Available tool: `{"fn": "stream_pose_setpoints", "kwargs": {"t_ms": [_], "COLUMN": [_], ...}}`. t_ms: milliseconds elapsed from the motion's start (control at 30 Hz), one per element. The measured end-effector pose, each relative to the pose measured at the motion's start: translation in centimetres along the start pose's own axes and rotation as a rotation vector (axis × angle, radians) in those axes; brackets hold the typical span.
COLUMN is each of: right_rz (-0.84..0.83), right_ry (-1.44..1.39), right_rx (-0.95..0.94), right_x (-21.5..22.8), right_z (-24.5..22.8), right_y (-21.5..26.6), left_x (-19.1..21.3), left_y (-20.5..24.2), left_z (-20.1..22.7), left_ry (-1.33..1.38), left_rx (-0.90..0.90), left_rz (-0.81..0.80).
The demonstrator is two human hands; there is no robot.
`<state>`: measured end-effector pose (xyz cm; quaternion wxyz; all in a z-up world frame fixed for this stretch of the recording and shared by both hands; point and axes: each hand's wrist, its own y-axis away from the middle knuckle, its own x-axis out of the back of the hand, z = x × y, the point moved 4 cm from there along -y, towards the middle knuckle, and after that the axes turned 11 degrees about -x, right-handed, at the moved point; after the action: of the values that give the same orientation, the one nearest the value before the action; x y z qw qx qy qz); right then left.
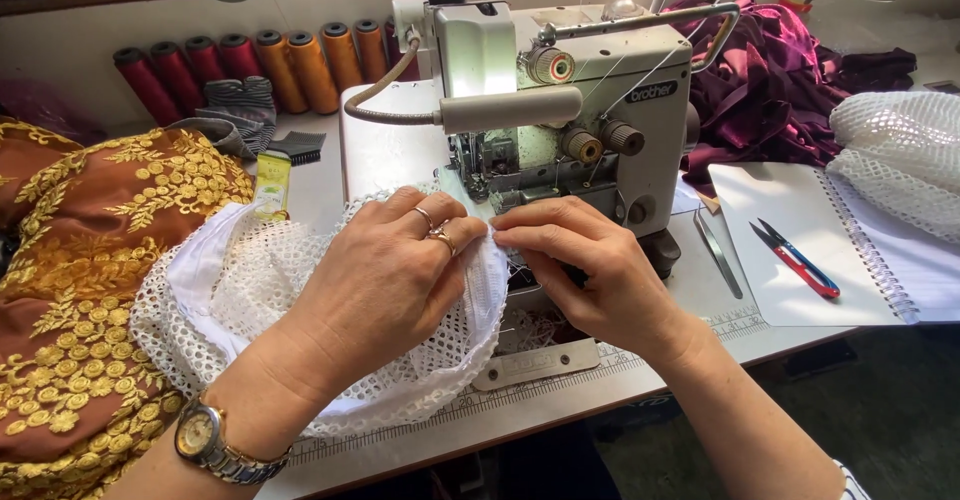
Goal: Aligning and sewing a zipper onto mesh fabric using an industrial sewing machine.
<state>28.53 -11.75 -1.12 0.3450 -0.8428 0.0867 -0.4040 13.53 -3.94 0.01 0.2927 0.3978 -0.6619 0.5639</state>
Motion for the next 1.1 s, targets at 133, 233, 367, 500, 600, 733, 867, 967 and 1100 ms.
{"fn": "stream_pose_setpoints", "kwargs": {"t_ms": [133, 233, 367, 500, 600, 733, 867, 967, 1100], "right_rz": [0.009, 0.008, 0.001, 0.011, -0.007, -0.002, 0.007, -0.028, -0.057], "right_ry": [0.004, 0.003, -0.016, -0.023, -0.020, -0.012, 0.048, 0.070, 0.093], "right_rx": [-0.005, -0.018, -0.043, -0.042, -0.056, -0.029, 0.001, 0.013, 0.027], "right_x": [0.0, -0.1, -0.3, -0.3, -0.3, 0.1, 0.3, 0.2, 0.2], "right_z": [-0.1, 0.1, 0.5, 0.7, 0.9, 0.9, 1.2, 1.1, 1.2], "right_y": [-0.1, -0.1, -0.2, -0.7, -1.0, -1.3, -1.4, -1.7, -1.9], "left_x": [0.0, -0.1, -0.5, -0.5, -0.7, -0.6, -0.2, -0.3, -0.4], "left_y": [-0.1, 0.0, 0.1, -0.3, -0.3, -0.3, -0.3, -0.2, -0.2], "left_z": [-0.1, -0.1, -0.5, -0.8, -1.1, -1.1, -1.1, -1.4, -1.4], "left_ry": [0.029, 0.031, -0.011, 0.031, 0.008, -0.043, 0.089, 0.118, 0.113], "left_rx": [0.013, 0.006, 0.034, 0.024, 0.018, 0.014, -0.038, -0.001, 0.015], "left_rz": [-0.002, 0.008, 0.002, 0.027, 0.033, 0.055, 0.163, 0.142, 0.124]}}
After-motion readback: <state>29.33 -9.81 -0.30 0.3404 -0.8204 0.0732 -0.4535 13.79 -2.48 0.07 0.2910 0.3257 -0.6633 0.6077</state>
